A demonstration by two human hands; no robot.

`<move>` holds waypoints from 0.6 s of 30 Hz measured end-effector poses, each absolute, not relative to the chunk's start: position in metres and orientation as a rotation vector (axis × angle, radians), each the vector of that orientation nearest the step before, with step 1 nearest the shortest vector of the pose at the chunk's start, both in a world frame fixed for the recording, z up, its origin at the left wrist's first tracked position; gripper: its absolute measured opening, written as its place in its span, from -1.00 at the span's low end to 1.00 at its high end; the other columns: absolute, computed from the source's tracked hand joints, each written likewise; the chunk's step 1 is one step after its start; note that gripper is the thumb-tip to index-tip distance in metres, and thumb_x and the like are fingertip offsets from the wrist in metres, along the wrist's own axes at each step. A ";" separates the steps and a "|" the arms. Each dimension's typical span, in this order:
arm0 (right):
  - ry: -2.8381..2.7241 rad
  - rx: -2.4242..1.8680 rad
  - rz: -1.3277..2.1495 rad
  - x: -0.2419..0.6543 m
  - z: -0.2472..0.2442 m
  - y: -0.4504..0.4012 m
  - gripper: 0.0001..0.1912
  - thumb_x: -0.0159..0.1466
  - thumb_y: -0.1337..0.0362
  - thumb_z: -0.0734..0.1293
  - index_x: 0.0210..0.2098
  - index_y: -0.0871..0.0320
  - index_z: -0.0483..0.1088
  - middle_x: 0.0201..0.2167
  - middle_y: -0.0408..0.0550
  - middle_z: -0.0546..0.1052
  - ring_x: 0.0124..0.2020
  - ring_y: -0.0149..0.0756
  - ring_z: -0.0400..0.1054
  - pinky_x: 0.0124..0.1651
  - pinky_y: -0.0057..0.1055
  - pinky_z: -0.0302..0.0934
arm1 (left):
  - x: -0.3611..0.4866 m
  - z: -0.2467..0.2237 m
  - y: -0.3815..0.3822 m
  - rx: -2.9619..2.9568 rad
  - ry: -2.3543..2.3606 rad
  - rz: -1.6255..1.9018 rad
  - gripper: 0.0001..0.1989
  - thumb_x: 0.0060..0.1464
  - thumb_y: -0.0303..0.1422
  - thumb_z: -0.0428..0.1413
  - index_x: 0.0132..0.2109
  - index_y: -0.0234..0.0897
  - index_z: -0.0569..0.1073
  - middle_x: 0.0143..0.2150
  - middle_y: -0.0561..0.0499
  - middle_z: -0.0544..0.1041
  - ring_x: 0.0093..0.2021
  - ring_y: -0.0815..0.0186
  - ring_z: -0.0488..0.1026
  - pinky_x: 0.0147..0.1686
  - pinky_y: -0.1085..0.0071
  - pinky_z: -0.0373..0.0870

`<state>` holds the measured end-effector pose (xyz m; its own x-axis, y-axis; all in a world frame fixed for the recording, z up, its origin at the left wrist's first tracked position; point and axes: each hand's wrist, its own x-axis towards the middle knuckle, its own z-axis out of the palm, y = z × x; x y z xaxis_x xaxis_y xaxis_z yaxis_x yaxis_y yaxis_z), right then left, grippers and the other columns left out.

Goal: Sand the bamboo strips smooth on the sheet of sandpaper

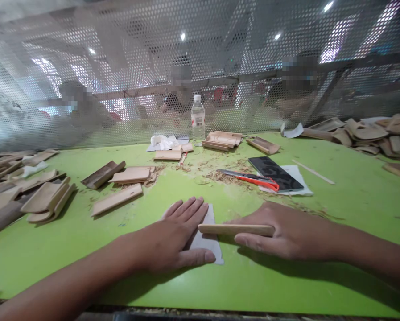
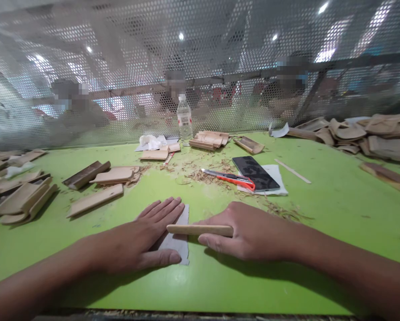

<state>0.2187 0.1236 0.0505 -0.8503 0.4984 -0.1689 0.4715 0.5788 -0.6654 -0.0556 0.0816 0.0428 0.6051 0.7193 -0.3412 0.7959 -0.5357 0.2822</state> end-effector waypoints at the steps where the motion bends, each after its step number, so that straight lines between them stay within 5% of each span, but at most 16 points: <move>1: -2.761 -0.843 1.144 0.218 0.051 0.123 -0.62 0.48 0.01 0.16 -0.14 0.06 0.54 -0.45 -0.18 0.54 -0.52 -0.40 0.27 -0.45 -0.47 0.06 | -0.056 0.042 0.082 2.427 1.207 -0.252 0.01 0.34 0.29 -0.19 0.55 -0.39 -0.27 0.54 -0.18 -0.39 0.53 0.00 -0.42 0.46 0.03 -0.34; 7: -2.589 -0.939 1.190 0.221 0.044 0.123 -0.55 0.43 -0.07 0.22 -0.33 0.13 0.51 -0.56 -0.17 0.43 -0.59 -0.41 0.18 -0.53 -0.45 -0.03 | -0.056 0.041 0.082 2.448 1.189 -0.209 -0.02 0.35 0.27 -0.15 0.55 -0.37 -0.19 0.54 -0.24 -0.32 0.52 -0.06 -0.39 0.45 -0.04 -0.29; 11: -1.998 -0.890 1.578 0.228 0.038 0.127 -0.41 0.36 -0.21 0.24 -0.60 0.08 0.25 -0.75 -0.28 0.12 -0.74 -0.44 0.00 -0.67 -0.44 -0.04 | -0.055 0.042 0.081 2.460 1.194 -0.211 -0.02 0.35 0.24 -0.11 0.55 -0.38 -0.20 0.54 -0.27 -0.29 0.53 -0.08 -0.35 0.46 -0.01 -0.27; 14: -1.673 -0.766 1.777 0.232 0.039 0.131 -0.41 0.35 -0.24 0.23 -0.60 0.03 0.13 -0.78 -0.37 -0.07 -0.78 -0.45 -0.14 -0.72 -0.43 0.00 | -0.055 0.042 0.081 2.435 1.211 -0.225 0.03 0.33 0.28 -0.16 0.55 -0.41 -0.30 0.54 -0.25 -0.37 0.52 -0.05 -0.40 0.46 0.01 -0.30; 18: -1.670 -0.863 1.722 0.232 0.043 0.136 -0.39 0.34 -0.30 0.19 -0.59 0.03 0.15 -0.79 -0.35 -0.05 -0.79 -0.43 -0.11 -0.71 -0.40 0.01 | -0.055 0.042 0.081 2.422 1.213 -0.229 0.01 0.35 0.27 -0.17 0.55 -0.37 -0.31 0.53 -0.24 -0.40 0.52 -0.04 -0.42 0.46 0.00 -0.32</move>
